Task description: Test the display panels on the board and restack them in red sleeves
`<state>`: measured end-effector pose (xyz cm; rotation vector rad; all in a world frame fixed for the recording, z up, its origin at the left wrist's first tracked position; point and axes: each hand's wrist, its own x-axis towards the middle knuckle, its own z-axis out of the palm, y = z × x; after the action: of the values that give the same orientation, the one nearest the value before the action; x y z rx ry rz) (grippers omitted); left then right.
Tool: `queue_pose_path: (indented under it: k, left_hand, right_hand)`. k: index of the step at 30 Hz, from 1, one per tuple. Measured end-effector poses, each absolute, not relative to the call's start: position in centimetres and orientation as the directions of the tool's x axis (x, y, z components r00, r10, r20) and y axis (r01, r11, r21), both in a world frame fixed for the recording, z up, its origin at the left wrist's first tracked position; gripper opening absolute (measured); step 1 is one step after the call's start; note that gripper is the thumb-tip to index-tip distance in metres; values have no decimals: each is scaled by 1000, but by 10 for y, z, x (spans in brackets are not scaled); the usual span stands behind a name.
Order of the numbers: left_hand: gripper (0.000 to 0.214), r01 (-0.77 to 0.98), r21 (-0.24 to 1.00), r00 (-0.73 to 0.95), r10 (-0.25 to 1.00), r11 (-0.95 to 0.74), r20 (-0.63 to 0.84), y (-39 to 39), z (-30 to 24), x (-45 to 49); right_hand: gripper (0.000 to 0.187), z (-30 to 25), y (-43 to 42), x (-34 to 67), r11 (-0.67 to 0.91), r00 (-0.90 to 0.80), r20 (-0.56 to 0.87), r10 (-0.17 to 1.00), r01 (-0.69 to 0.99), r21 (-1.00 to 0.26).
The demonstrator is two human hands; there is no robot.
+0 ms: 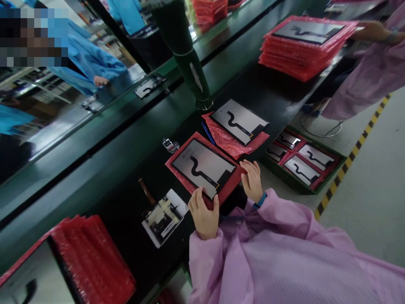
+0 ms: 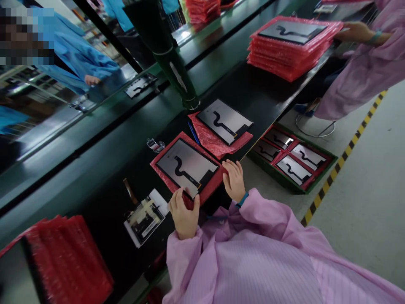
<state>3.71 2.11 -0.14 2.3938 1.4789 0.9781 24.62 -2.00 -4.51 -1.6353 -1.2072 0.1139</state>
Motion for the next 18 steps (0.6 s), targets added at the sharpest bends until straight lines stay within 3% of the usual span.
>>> queue_pose_path:
  k: [8, 18]
  left_hand:
    - [48, 772, 324, 328, 779, -547, 535, 24, -5, 38]
    - [50, 795, 314, 306, 791, -518, 529, 31, -14, 36]
  right_hand:
    - [41, -122, -9, 261, 103, 298, 614, 731, 841, -530]
    - [59, -109, -14, 261, 133, 167, 633, 756, 908, -397]
